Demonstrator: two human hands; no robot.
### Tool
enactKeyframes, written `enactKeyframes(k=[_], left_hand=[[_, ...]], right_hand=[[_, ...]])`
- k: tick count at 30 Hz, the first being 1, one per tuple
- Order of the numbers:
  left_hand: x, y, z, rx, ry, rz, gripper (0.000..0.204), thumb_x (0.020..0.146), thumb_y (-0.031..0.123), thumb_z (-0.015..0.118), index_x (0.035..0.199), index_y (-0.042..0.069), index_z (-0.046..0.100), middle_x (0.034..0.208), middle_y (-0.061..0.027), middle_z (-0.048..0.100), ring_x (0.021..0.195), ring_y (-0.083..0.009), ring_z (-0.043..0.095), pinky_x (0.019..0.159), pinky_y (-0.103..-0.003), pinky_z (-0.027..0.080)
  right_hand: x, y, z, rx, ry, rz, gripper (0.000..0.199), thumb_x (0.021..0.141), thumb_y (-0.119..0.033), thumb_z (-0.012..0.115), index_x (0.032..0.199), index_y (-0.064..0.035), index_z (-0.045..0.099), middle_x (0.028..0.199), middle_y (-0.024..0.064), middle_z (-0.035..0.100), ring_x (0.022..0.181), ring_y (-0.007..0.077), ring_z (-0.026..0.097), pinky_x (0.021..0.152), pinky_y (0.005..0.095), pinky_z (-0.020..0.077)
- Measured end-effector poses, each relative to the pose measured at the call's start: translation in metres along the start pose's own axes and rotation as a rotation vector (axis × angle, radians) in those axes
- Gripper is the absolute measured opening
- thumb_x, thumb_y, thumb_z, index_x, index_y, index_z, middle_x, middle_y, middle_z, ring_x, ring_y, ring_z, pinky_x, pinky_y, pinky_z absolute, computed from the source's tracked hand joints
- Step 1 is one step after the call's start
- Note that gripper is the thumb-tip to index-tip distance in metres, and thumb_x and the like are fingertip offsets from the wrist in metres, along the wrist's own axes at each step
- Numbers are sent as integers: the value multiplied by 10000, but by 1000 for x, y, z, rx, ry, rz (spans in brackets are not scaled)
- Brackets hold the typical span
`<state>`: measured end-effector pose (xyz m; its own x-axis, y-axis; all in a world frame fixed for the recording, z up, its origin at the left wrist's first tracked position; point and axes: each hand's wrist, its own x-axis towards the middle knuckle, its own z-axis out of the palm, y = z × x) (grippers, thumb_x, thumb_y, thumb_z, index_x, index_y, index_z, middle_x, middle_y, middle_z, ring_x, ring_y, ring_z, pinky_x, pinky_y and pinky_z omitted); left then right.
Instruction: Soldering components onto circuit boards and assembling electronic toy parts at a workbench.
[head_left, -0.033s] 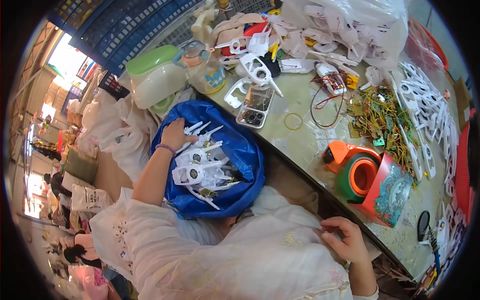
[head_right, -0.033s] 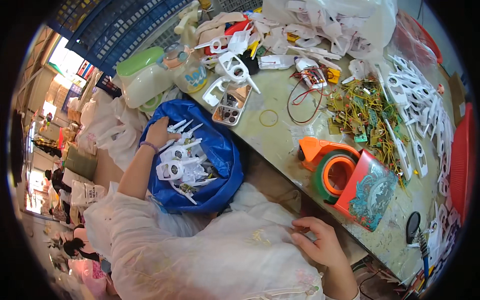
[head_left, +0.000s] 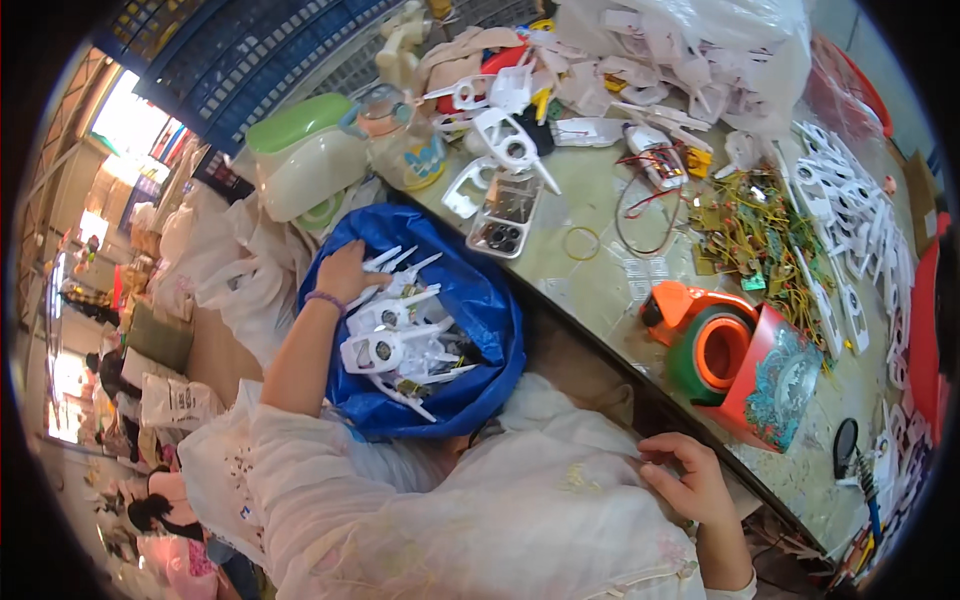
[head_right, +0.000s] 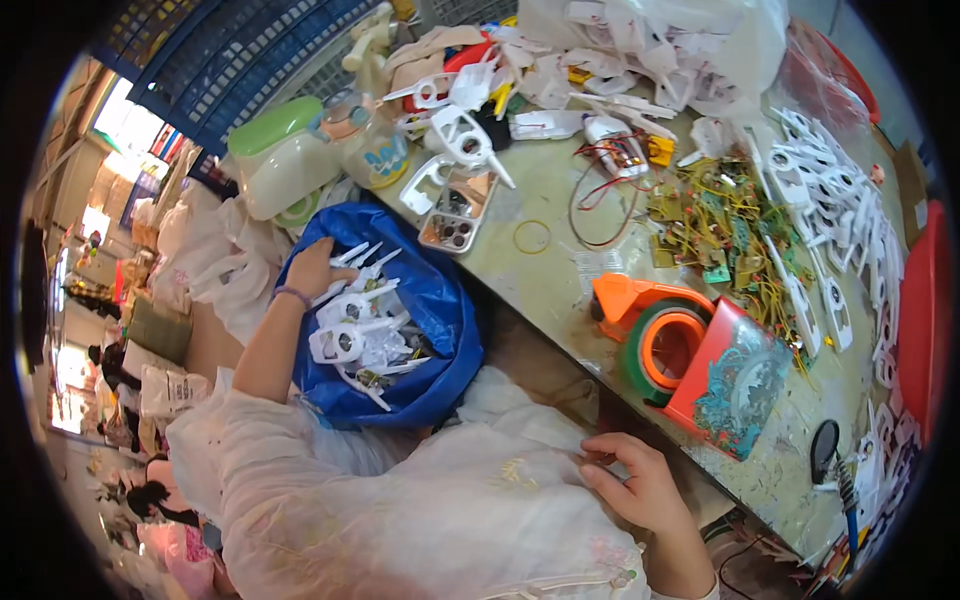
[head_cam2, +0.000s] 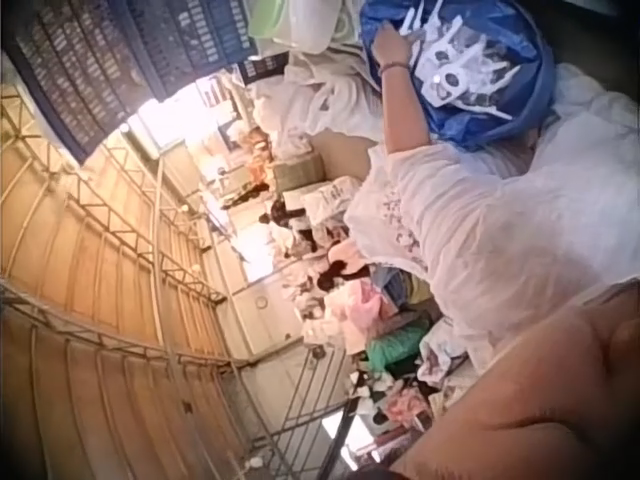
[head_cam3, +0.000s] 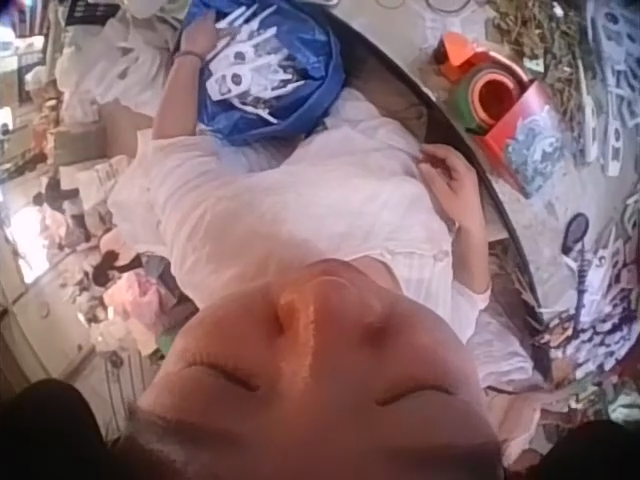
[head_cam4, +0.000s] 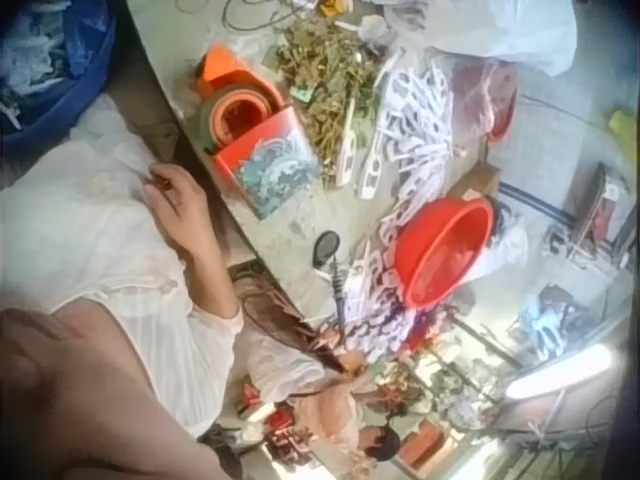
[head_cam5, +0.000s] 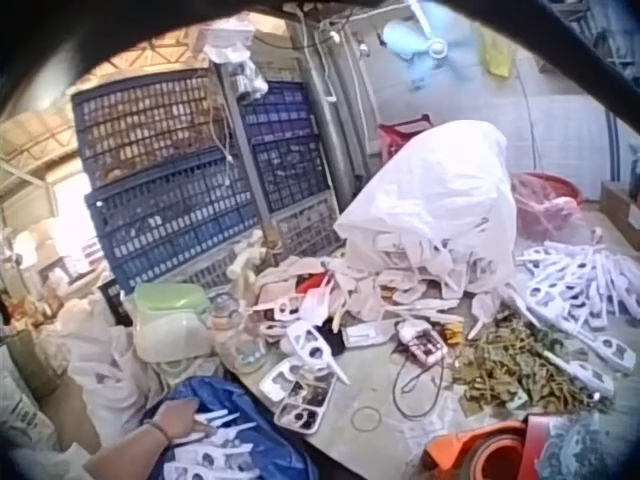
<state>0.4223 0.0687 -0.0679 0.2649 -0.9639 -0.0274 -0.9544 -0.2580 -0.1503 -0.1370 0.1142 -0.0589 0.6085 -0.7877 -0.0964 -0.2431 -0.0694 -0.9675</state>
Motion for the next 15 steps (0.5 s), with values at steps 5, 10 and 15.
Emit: enactKeyframes(k=[5,10,15], left_hand=[[-19,66,-99,-2,-291,-10,505,821,490,615,644,19,660,671,-155,642,694,-298,645,628,-385,499],[18,175,-159,-511,-325,812,296,854,327,621,899,40,683,815,-144,658,743,-297,632,673,-376,496],[132,284,-144,-483,264,909,238,829,242,624,956,44,663,988,-157,643,945,-325,605,810,-418,476]], right_hand=[[1,-1,-3,-142,121,-168,239,769,-65,700,992,-10,635,924,123,653,797,227,635,698,301,506],[-33,21,-9,-629,812,-474,209,712,32,651,905,-32,601,663,89,561,530,229,510,489,332,393],[-59,58,-28,-881,1104,-485,222,745,51,620,948,-31,585,631,79,521,482,215,432,454,338,336]])
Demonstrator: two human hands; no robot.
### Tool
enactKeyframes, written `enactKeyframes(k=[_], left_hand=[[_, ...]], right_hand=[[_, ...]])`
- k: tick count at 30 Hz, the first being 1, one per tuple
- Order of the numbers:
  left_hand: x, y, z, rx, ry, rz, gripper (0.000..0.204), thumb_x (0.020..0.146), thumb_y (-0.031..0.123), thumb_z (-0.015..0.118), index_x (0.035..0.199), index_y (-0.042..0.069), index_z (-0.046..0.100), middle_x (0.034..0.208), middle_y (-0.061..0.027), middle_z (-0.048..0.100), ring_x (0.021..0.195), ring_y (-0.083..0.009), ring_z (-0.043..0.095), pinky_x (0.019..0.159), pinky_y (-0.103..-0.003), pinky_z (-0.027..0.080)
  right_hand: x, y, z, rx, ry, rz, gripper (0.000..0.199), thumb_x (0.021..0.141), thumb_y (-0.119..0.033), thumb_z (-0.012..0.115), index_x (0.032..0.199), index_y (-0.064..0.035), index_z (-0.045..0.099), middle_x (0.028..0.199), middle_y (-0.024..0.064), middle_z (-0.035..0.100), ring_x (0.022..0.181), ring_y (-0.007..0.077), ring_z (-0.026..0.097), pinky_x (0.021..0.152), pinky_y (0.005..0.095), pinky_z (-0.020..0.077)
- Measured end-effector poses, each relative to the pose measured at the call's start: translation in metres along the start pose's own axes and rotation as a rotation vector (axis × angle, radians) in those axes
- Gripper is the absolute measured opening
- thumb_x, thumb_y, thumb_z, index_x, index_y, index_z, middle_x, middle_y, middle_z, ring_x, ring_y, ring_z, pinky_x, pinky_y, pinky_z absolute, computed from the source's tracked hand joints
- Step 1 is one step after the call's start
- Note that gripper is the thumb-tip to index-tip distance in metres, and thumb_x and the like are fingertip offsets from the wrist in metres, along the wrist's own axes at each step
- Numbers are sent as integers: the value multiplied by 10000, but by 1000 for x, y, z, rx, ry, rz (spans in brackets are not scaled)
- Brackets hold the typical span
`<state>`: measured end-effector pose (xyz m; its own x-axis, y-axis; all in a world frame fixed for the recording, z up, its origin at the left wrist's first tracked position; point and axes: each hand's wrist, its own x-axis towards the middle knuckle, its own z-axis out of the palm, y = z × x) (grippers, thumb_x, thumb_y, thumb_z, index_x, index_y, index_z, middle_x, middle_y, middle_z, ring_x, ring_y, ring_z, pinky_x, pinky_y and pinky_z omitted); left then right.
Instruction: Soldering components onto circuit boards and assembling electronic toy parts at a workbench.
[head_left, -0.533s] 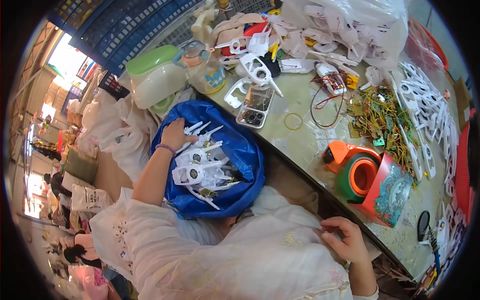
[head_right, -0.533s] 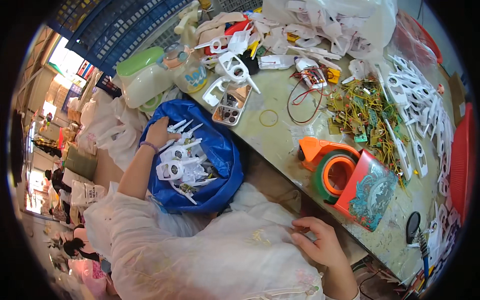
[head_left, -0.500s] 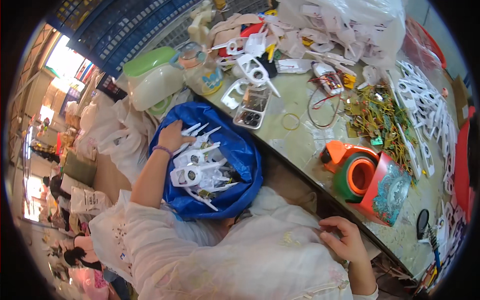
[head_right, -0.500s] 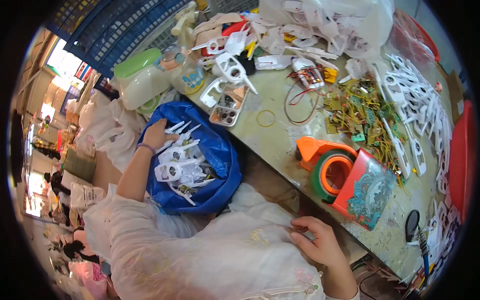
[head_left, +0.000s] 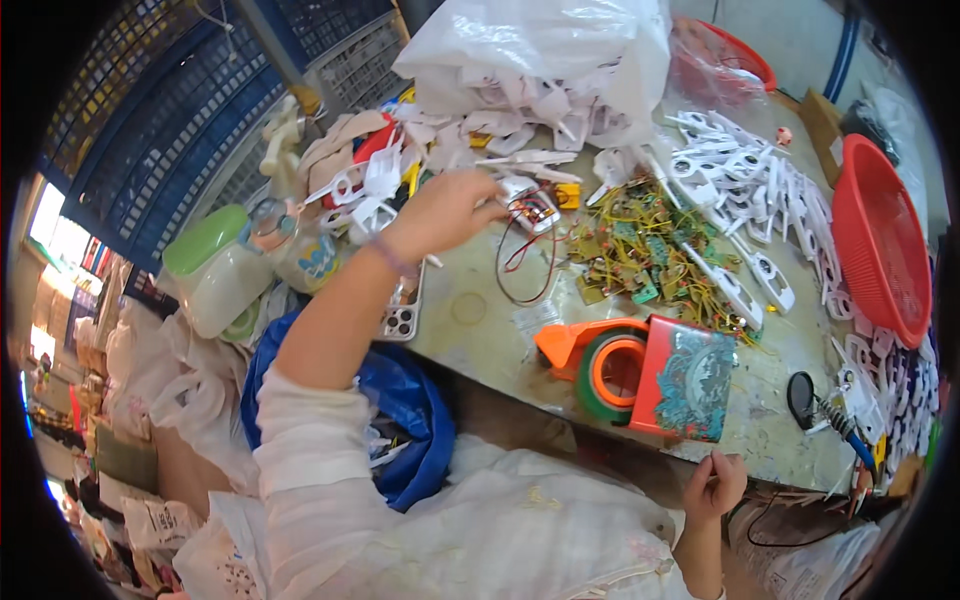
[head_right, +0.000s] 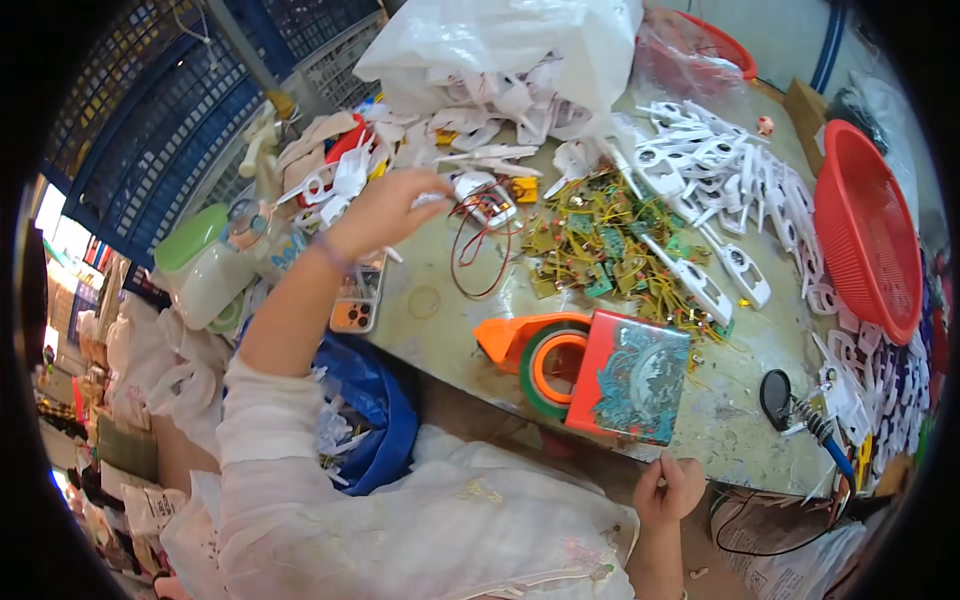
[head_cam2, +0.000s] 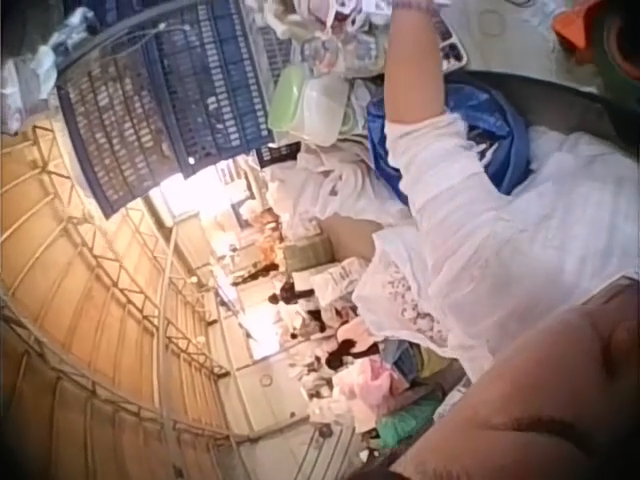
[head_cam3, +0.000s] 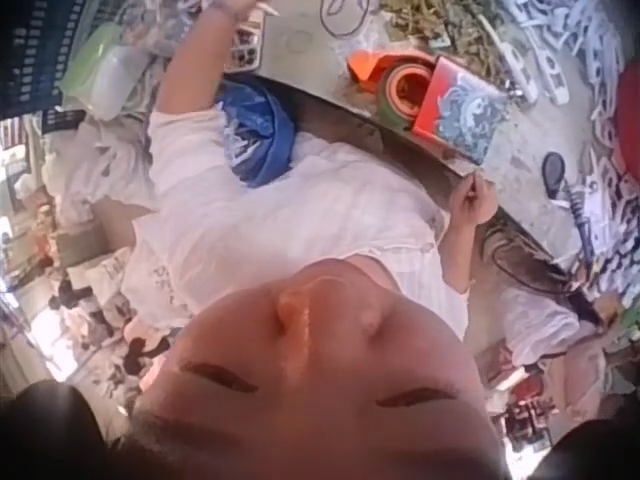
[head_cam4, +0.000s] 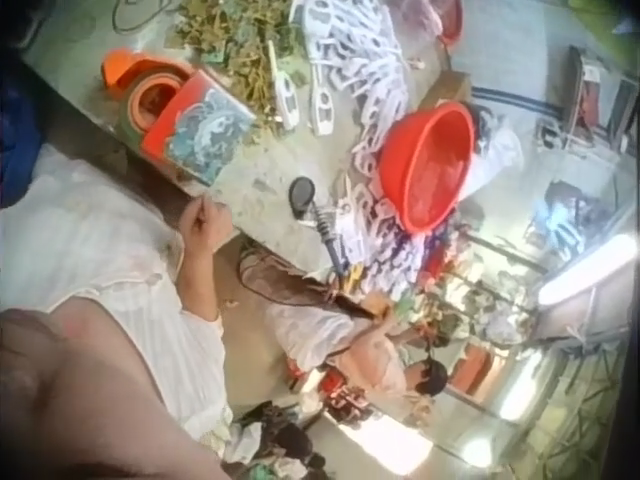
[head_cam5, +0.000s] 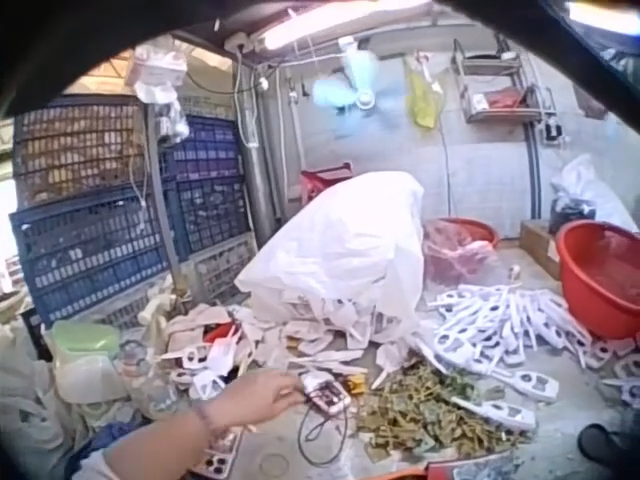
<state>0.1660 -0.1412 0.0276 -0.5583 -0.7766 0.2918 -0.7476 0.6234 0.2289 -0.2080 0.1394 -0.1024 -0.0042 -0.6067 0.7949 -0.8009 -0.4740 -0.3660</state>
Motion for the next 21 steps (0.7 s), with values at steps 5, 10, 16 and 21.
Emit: enactKeyframes(k=[5,10,16,21], left_hand=[[87,-76,76,380,118,-247,229,821,126,495,933,103,693,903,-165,671,835,-338,661,755,-478,497],[98,-88,67,454,13,-274,182,783,155,566,876,124,719,944,-135,677,853,-298,657,742,-434,496],[80,-43,12,-388,444,-303,295,800,115,693,1075,30,630,917,-79,681,823,-172,647,701,-311,513],[48,10,-24,-1191,491,-252,424,835,48,667,1228,29,510,941,-61,643,861,-124,628,767,-259,527]], right_hand=[[-13,15,12,-146,30,118,217,740,57,625,940,-20,589,617,86,517,471,231,454,444,342,334],[-7,12,12,-140,28,136,221,726,57,637,928,-23,595,597,83,500,463,243,455,432,346,323],[-3,11,9,-184,14,84,224,726,61,636,927,-28,595,591,73,495,455,232,452,429,341,321],[1,11,14,-125,61,70,225,719,57,656,918,-33,601,582,69,499,459,232,465,421,336,328]])
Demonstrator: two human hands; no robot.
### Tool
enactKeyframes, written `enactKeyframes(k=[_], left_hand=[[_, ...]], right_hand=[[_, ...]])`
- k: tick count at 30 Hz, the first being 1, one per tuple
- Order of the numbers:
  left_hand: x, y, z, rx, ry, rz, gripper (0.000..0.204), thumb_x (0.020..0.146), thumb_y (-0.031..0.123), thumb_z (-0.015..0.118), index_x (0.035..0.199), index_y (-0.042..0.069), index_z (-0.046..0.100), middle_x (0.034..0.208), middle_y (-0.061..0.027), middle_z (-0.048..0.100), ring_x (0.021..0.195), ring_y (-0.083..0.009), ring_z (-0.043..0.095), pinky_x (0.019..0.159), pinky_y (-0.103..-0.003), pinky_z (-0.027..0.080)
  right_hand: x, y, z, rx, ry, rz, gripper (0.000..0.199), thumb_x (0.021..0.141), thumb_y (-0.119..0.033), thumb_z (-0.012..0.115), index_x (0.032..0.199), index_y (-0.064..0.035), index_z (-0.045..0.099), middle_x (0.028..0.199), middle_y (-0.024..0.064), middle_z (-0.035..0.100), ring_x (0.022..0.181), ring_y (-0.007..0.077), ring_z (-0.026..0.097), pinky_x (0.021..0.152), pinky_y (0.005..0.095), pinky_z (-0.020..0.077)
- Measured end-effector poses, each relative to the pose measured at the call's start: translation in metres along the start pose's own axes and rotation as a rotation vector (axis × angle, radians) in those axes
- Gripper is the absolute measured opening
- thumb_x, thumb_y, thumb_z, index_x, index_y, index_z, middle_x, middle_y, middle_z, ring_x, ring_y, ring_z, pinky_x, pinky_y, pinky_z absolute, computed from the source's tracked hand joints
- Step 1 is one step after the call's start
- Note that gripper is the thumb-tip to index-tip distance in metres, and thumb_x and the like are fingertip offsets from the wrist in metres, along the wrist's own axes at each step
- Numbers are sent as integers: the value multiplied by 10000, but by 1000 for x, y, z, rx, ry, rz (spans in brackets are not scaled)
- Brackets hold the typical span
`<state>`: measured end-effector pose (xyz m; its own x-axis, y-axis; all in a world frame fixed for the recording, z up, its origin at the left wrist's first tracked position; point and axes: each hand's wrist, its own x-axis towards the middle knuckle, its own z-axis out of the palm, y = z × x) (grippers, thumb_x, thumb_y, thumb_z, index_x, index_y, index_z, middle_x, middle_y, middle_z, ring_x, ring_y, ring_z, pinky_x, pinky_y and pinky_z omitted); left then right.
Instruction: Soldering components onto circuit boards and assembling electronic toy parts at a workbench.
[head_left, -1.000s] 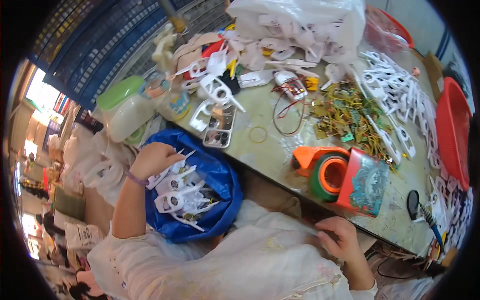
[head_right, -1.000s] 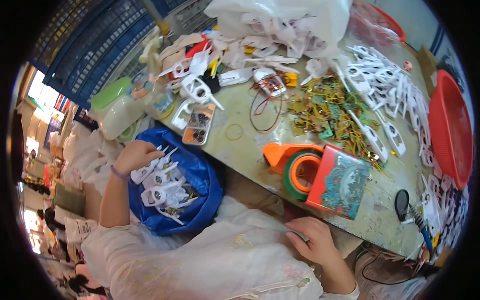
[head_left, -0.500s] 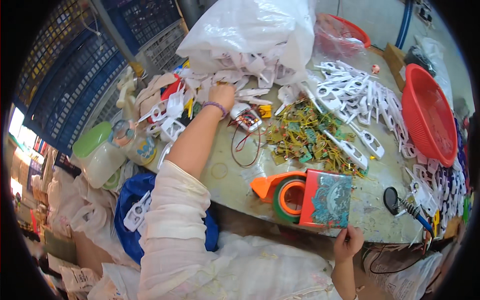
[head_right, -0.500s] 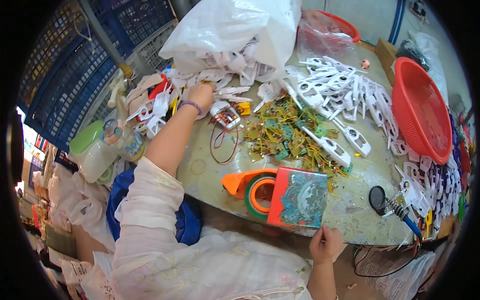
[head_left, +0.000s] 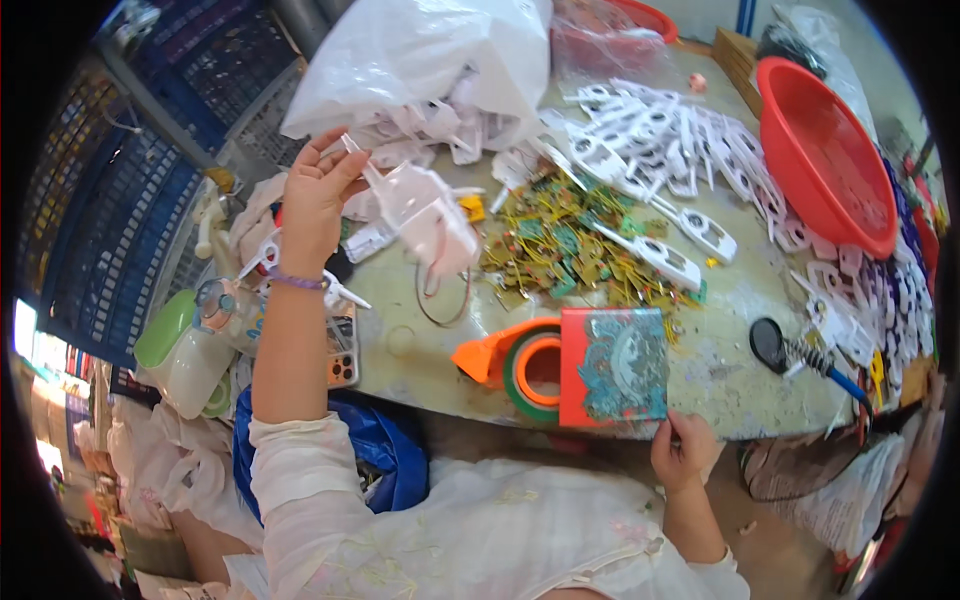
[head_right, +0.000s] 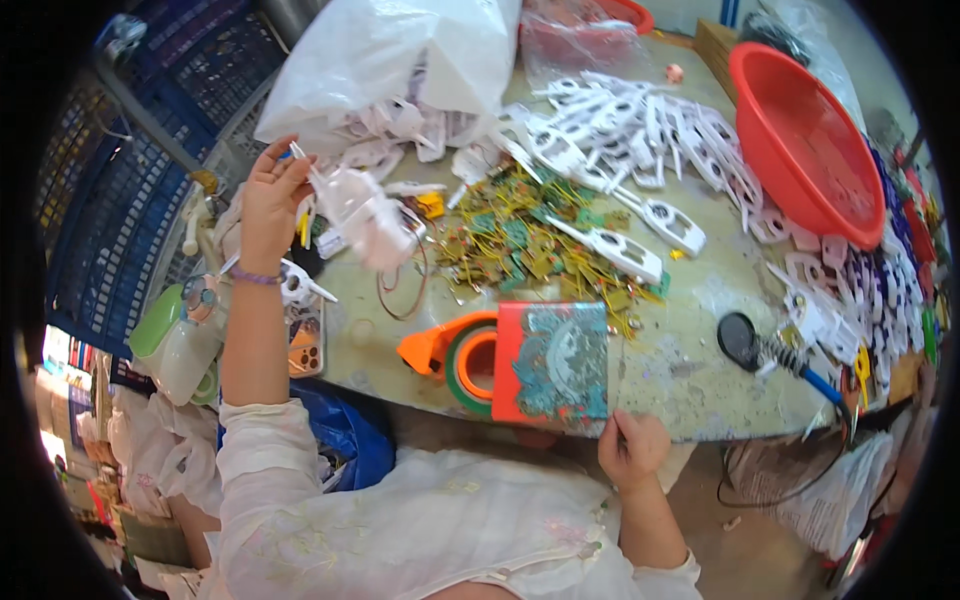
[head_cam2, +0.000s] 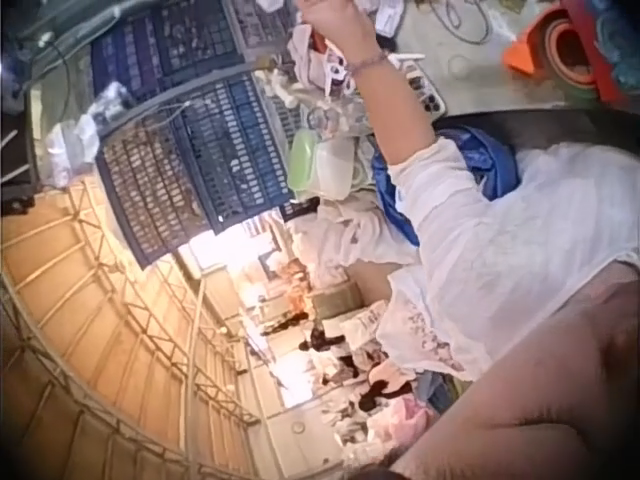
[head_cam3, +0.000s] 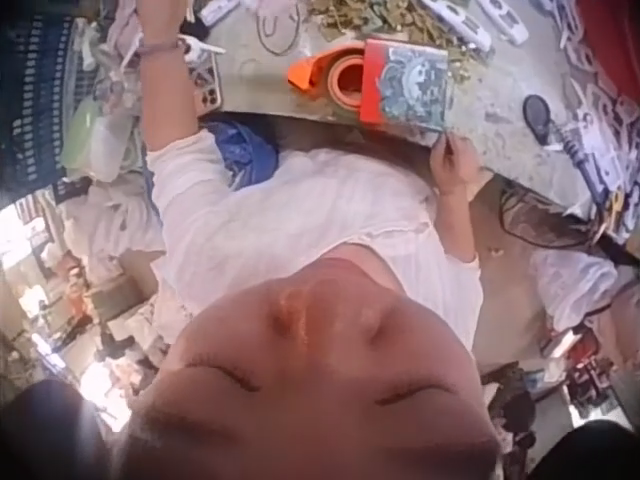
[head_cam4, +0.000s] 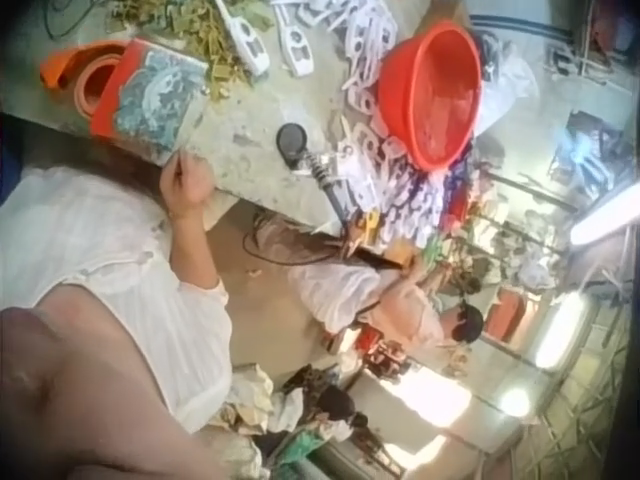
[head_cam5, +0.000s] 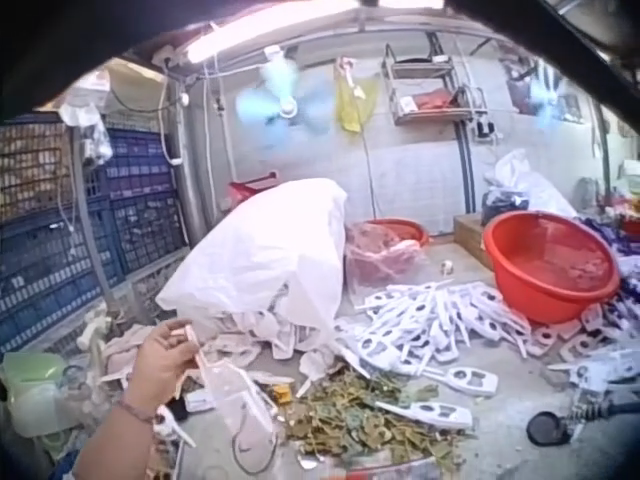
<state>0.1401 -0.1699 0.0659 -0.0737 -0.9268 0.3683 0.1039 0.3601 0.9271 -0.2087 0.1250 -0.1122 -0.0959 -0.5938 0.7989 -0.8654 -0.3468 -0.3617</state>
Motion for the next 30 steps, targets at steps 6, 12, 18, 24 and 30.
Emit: enactKeyframes(k=[6,12,18,24,30], left_hand=[[-74,-24,79,19,-438,-432,391,840,63,667,1215,26,562,834,-25,632,730,-107,621,674,-252,520],[-98,-65,90,216,-481,-366,468,798,73,719,1225,-14,548,849,-29,623,755,-95,589,683,-230,484],[-97,-66,83,441,-344,-77,575,807,140,720,1305,4,467,1167,-126,575,1029,-142,550,794,-272,478],[-97,-45,93,188,-364,-67,514,869,156,658,1317,15,450,1226,-118,548,1093,-161,533,856,-293,464],[-77,-60,63,300,-324,-109,377,883,174,634,1217,17,553,1141,-88,597,977,-128,577,781,-245,469]], right_hand=[[-1,-3,-5,151,11,227,133,747,52,654,854,-18,619,628,80,554,480,186,500,435,281,362],[62,1,-12,211,100,326,114,797,33,640,908,6,637,691,71,607,551,110,527,520,227,420],[150,71,18,-271,-403,383,212,864,-135,533,1022,-41,638,926,141,666,834,310,639,742,419,493],[172,145,64,-446,-487,549,345,834,-137,576,1176,-93,556,1033,183,637,961,372,602,820,457,476],[174,106,31,-458,-371,299,319,802,-129,573,1117,-84,605,966,174,629,854,348,617,742,447,490]])
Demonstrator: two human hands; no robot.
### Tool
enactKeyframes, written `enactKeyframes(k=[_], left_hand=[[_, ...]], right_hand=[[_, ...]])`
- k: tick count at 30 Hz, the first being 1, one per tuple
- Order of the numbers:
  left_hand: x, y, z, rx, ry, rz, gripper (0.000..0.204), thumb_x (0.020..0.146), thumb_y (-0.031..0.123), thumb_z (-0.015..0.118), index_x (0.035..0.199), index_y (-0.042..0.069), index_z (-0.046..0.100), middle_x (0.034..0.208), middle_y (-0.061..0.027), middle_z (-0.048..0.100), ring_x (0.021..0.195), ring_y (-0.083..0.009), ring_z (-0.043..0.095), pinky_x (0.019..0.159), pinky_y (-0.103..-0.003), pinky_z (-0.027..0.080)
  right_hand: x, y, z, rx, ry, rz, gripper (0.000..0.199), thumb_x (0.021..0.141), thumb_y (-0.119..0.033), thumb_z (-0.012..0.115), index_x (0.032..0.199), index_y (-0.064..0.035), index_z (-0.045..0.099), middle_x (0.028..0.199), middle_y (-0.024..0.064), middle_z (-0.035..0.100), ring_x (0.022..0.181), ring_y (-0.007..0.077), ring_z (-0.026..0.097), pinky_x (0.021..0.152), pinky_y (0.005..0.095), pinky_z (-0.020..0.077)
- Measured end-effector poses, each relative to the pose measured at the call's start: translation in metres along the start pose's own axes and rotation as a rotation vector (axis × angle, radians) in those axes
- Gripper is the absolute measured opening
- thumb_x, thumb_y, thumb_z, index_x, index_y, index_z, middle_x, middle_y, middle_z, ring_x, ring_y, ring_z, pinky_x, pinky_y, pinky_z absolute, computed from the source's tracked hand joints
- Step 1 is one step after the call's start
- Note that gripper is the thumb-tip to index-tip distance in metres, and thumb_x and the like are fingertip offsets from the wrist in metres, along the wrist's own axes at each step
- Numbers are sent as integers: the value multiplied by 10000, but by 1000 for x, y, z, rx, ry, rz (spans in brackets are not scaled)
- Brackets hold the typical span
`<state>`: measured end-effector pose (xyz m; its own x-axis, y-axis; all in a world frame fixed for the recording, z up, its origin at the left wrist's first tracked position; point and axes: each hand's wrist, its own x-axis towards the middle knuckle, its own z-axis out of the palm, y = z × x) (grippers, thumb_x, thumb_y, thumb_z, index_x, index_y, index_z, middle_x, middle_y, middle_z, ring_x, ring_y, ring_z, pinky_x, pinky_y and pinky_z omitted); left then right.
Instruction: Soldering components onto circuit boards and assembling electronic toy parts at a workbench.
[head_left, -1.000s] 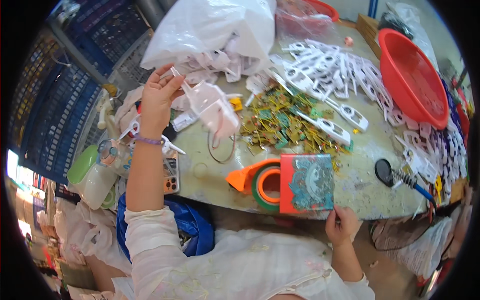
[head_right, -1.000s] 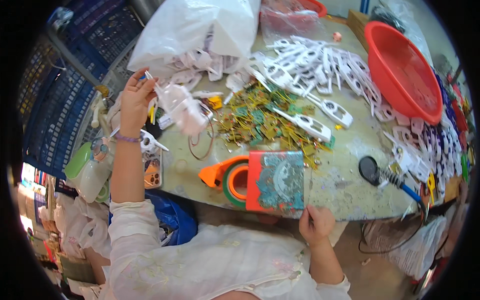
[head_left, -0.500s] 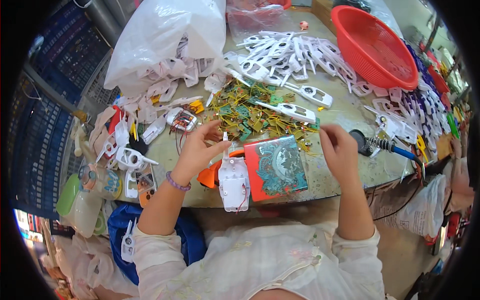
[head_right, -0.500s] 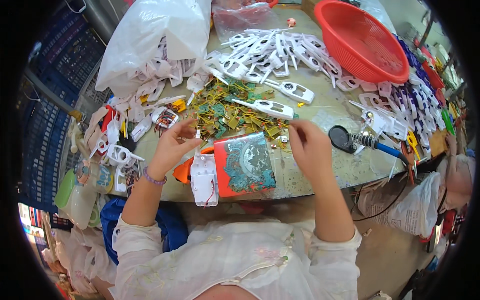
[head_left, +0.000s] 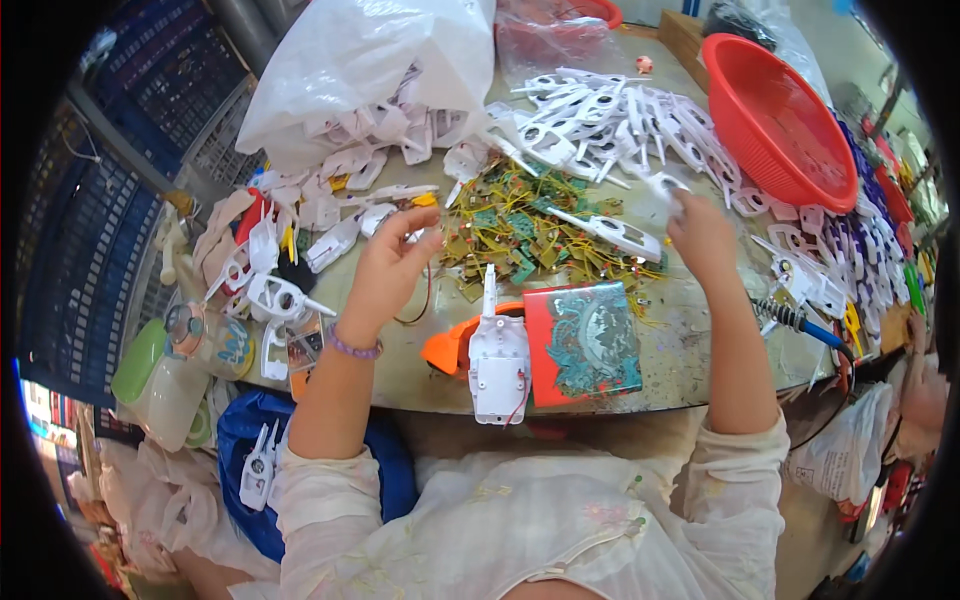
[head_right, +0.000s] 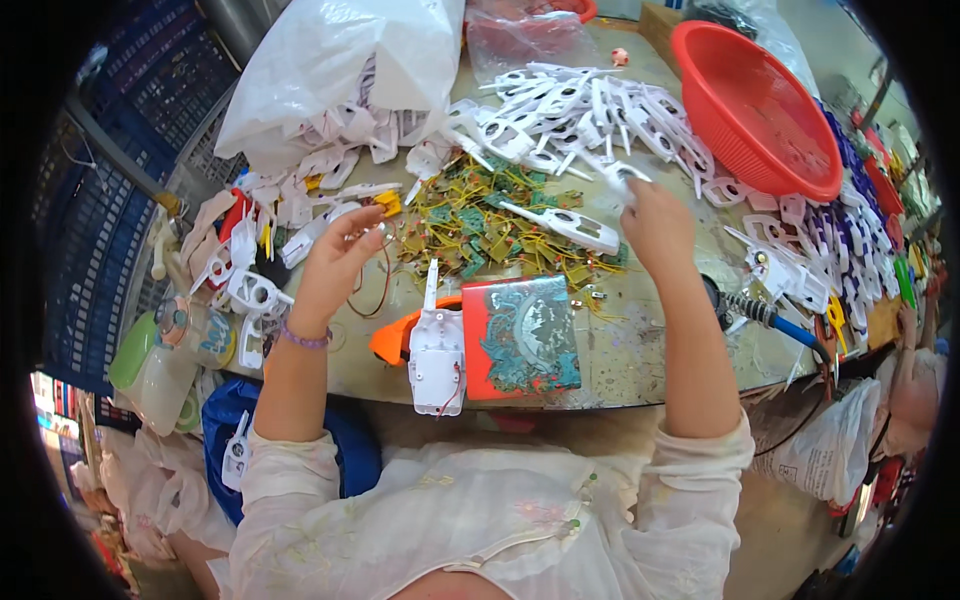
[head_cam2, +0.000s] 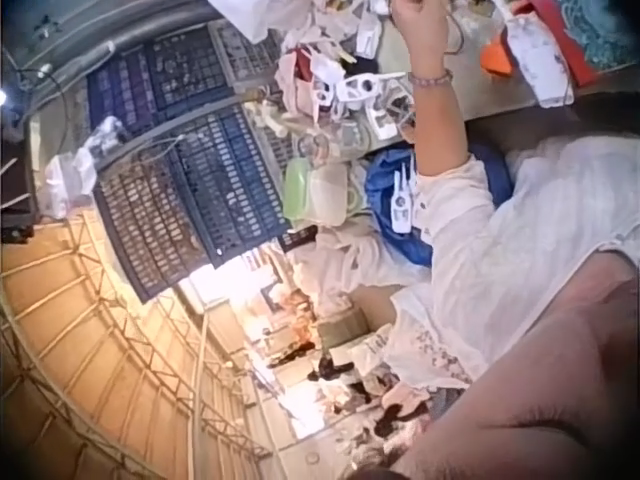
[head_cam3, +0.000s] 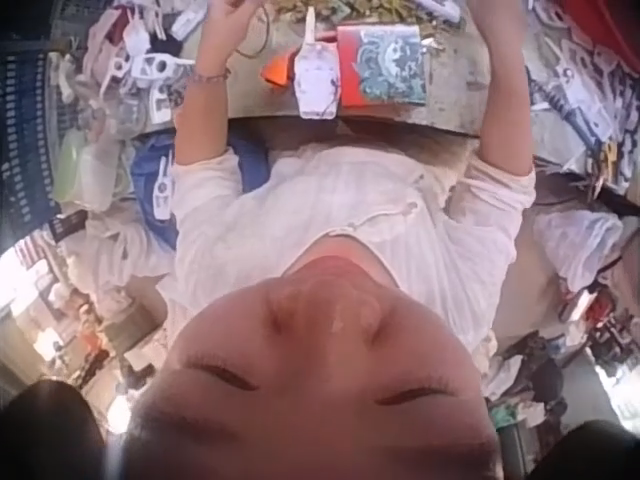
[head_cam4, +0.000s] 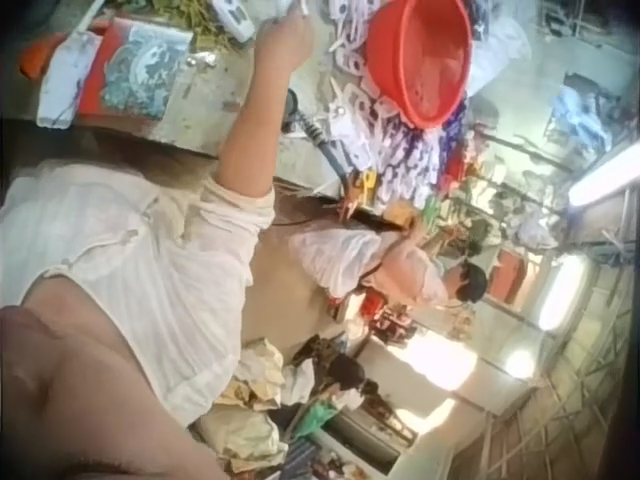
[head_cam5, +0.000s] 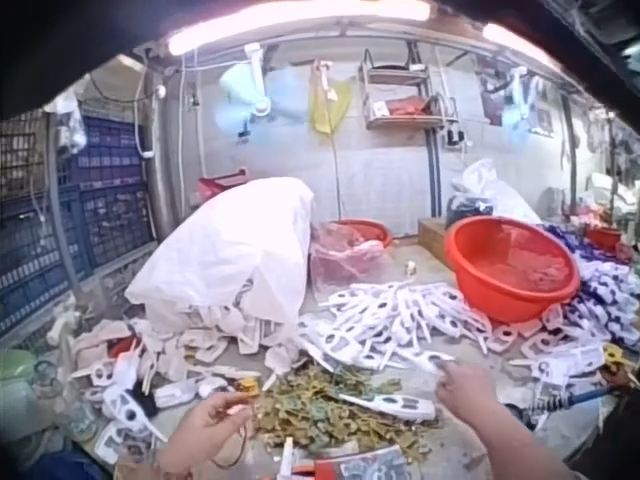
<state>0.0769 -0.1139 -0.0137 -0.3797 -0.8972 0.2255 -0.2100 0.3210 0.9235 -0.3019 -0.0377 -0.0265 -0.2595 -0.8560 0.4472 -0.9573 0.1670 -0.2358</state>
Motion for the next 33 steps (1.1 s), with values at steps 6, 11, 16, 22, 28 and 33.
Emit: enactKeyframes(k=[6,11,16,22,28,33], left_hand=[[34,-6,9,485,-188,134,227,816,234,653,942,50,697,911,-120,664,879,-262,619,759,-358,482],[81,4,61,695,-296,209,313,769,334,695,913,57,693,900,-132,679,884,-297,636,769,-405,490],[91,12,74,961,-354,63,413,696,351,756,984,66,676,916,-131,683,887,-302,649,775,-412,501],[82,1,61,648,-264,38,367,717,261,744,986,18,683,841,-119,675,786,-263,645,721,-374,499],[75,8,37,-181,-22,-242,208,787,112,719,948,24,621,866,-9,624,751,-61,561,636,-205,446],[67,-3,40,-122,-33,-86,258,781,139,719,990,27,618,826,3,618,681,-55,539,547,-211,408]], right_hand=[[-78,-20,-40,522,-103,274,355,838,-147,579,1148,24,610,725,53,584,627,134,533,595,257,430],[-126,7,-21,1105,-187,615,331,874,-111,533,1168,21,608,729,-8,556,640,52,487,596,209,406],[-151,9,-11,912,-79,544,442,858,-74,618,1277,10,506,922,9,560,641,34,456,569,171,365],[-161,-4,-24,675,128,440,377,854,-55,618,1223,-5,555,932,17,580,632,39,425,559,188,361],[-152,-16,-25,673,326,285,327,843,-16,614,1169,-21,587,935,30,598,679,51,456,569,191,370],[-140,-38,-28,678,257,104,328,810,10,626,1136,-23,599,919,46,611,666,79,500,558,216,387]])
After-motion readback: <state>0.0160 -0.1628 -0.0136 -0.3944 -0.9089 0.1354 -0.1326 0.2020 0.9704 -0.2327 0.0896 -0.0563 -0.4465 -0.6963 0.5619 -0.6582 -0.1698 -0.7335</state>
